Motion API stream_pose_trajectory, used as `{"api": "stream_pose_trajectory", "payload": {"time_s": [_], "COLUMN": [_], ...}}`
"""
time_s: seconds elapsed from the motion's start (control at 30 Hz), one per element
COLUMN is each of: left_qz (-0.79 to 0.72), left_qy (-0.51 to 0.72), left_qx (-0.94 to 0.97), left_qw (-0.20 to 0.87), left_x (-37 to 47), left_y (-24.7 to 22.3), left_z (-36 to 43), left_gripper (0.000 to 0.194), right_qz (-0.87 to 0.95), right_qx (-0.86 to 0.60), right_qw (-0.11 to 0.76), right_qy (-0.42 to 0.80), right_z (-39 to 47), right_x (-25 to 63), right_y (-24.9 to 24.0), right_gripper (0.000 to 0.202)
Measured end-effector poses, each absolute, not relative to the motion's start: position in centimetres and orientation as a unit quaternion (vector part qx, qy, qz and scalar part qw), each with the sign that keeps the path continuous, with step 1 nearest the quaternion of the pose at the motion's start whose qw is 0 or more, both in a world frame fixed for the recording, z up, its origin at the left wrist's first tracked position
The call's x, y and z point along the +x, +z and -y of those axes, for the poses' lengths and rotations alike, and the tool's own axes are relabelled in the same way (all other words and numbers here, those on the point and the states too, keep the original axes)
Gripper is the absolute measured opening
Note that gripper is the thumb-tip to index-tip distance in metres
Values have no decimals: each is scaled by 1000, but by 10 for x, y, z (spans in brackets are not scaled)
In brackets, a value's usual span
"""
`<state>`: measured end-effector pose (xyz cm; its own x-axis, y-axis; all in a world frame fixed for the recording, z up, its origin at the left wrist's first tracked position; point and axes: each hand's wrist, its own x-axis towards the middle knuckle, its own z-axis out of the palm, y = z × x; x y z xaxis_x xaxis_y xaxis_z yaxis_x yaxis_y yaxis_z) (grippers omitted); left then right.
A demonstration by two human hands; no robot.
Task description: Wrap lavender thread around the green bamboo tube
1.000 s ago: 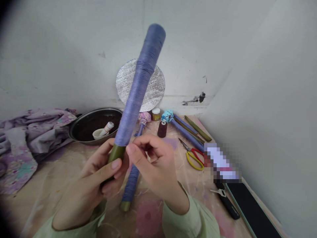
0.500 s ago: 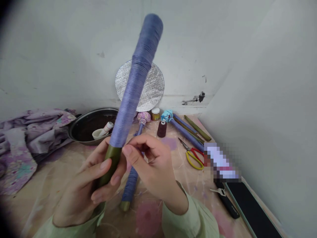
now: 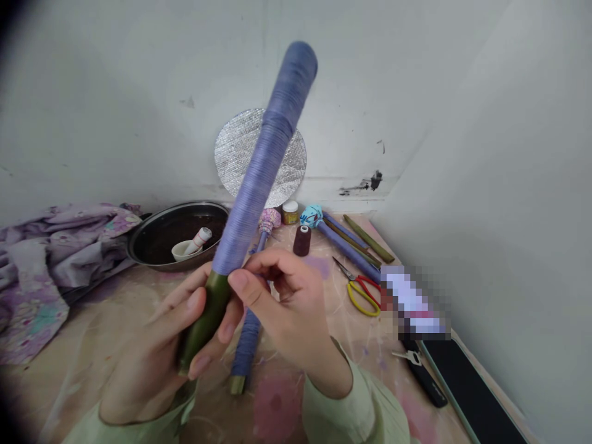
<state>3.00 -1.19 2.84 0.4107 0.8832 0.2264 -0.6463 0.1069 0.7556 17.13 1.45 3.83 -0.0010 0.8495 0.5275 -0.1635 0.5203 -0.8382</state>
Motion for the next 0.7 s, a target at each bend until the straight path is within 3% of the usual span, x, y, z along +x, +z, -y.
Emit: {"api": "stream_pose_trajectory", "payload": {"time_s": [0.23, 0.47, 0.7], "left_qz": [-177, -127, -121], "left_qy": [514, 441, 430], "left_qx": [452, 403, 410], "left_qw": [707, 792, 795], "left_x": [25, 15, 13], "left_y": [33, 32, 36], "left_z": [13, 15, 14], "left_gripper": [21, 25, 21], "right_qz": [574, 621, 629], "right_qx": [-225, -227, -227], "right_qw": [628, 627, 612], "right_qy": [476, 412, 421], "right_z": [-13, -16, -15], "right_x": [169, 173, 175], "right_y": [40, 39, 37], "right_gripper": [22, 19, 10]}}
